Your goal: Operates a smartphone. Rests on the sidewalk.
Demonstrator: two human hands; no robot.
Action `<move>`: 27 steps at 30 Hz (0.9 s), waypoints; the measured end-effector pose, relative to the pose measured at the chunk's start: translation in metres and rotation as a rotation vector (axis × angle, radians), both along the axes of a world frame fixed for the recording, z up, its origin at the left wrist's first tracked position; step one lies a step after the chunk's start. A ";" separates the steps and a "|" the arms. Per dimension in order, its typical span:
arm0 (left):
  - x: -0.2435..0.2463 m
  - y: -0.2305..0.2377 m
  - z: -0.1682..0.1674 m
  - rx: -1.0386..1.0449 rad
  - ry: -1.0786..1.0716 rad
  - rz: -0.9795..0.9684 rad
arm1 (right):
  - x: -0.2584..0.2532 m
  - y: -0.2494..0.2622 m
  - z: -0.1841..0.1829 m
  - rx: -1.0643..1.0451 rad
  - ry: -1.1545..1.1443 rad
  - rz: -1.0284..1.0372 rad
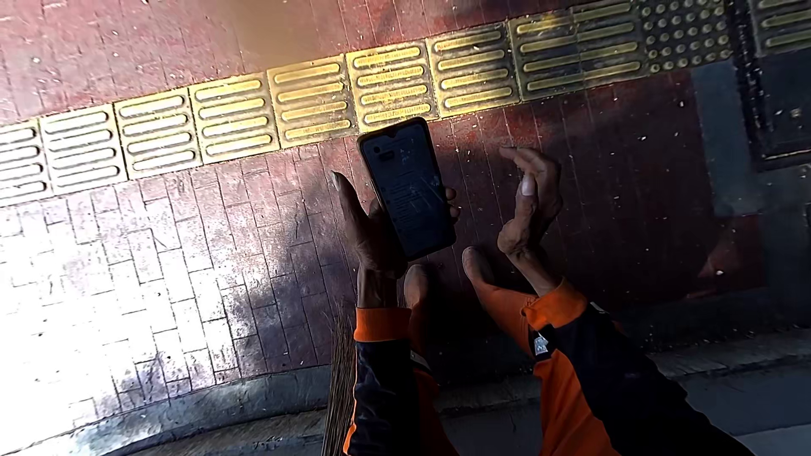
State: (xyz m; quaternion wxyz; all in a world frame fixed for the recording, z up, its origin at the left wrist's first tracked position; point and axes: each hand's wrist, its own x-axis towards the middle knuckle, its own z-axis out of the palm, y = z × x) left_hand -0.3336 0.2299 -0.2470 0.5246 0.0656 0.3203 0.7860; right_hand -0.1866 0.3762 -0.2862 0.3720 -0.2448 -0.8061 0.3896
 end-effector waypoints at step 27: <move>-0.004 0.000 -0.006 0.034 -0.063 -0.032 | -0.016 0.007 -0.005 0.089 0.049 -0.052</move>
